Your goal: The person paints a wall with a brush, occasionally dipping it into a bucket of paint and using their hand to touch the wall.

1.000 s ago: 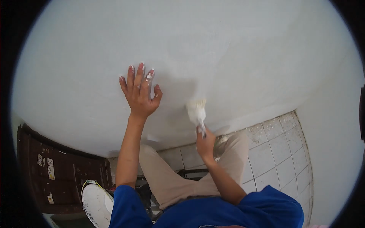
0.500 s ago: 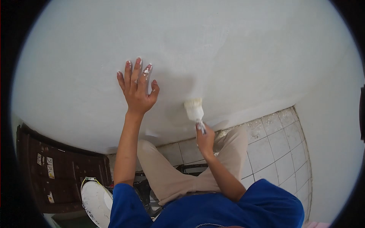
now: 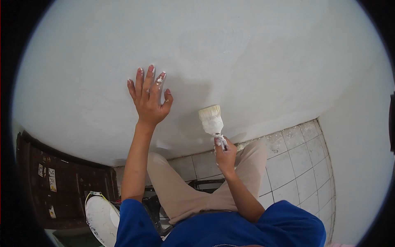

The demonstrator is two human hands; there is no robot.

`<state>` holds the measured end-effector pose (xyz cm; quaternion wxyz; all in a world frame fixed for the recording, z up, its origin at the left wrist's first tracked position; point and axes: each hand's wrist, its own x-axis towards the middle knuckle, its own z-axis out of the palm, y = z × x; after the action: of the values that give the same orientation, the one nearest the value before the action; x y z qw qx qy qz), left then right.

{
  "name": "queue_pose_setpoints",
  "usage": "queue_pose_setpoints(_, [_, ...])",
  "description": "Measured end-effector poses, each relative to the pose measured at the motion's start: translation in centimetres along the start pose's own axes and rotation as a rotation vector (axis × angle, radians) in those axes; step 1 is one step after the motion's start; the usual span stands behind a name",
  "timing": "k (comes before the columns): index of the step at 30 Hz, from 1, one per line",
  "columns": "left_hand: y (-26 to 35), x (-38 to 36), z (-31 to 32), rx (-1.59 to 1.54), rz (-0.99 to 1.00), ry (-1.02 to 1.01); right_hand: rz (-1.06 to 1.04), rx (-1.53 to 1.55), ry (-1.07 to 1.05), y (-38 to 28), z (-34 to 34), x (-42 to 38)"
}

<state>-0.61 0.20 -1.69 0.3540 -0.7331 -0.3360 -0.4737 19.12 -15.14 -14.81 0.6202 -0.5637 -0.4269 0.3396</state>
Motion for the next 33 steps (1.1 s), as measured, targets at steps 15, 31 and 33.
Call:
queue_pose_setpoints(15, [0.6, -0.6, -0.2, -0.004, -0.034, -0.052, 0.178, -0.022, -0.043, 3.6, -1.8, -1.9])
queue_pose_setpoints(31, [0.2, -0.6, 0.5, -0.014, -0.05, -0.01, 0.349, 0.128, -0.067, -1.8, 0.6, 0.6])
queue_pose_setpoints(33, [0.2, -0.5, 0.6, -0.016, -0.045, -0.006, 0.263, 0.112, -0.054, -1.7, 0.8, 1.5])
